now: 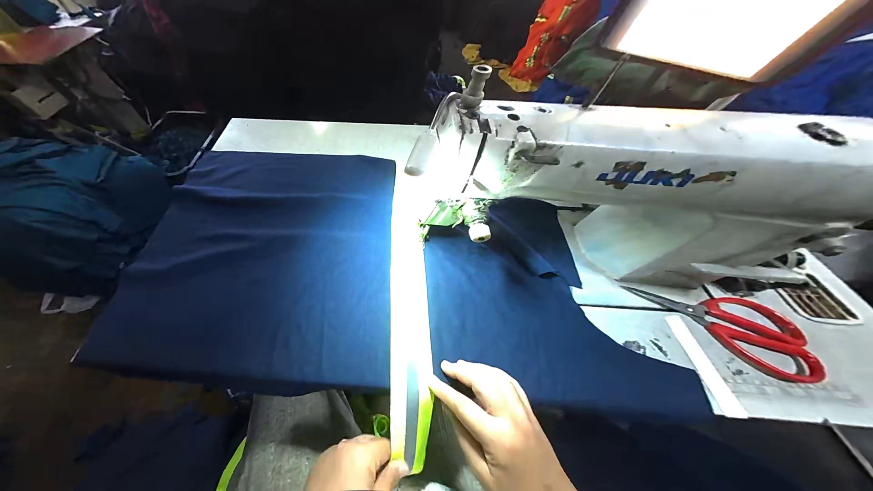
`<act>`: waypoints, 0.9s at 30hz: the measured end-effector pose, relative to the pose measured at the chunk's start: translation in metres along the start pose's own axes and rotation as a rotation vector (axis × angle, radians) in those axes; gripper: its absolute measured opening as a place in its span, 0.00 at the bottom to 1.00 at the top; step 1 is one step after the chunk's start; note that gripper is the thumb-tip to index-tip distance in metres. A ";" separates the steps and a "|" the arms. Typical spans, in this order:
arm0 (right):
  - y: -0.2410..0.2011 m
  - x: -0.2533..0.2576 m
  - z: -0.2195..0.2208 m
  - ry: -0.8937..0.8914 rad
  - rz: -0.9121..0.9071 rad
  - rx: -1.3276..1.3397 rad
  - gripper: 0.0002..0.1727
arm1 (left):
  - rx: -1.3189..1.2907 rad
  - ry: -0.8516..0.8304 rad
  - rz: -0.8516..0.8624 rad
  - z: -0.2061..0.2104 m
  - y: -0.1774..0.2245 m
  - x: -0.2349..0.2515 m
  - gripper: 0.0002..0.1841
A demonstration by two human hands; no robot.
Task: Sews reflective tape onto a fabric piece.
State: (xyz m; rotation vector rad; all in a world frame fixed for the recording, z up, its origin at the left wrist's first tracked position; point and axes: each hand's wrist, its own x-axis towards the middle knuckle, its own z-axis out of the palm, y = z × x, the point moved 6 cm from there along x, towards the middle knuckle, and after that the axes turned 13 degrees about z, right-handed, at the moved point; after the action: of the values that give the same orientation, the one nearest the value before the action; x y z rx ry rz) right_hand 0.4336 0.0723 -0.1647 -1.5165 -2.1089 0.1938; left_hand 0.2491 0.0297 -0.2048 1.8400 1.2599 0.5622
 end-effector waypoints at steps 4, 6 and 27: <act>-0.001 -0.001 -0.003 -0.013 -0.018 -0.008 0.16 | 0.549 0.260 0.356 -0.029 0.054 0.013 0.10; -0.003 -0.001 -0.004 -0.026 -0.021 0.001 0.15 | 0.603 0.272 0.514 -0.026 0.060 0.027 0.13; 0.043 0.128 0.024 -0.060 0.009 -0.120 0.21 | 0.511 -0.072 0.357 -0.069 0.014 0.158 0.27</act>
State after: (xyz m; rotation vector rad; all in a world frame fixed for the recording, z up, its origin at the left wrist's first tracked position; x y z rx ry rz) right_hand 0.4279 0.2093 -0.1601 -1.6073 -2.1958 0.1196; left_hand 0.2692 0.1975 -0.1669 2.5186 1.0973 0.3728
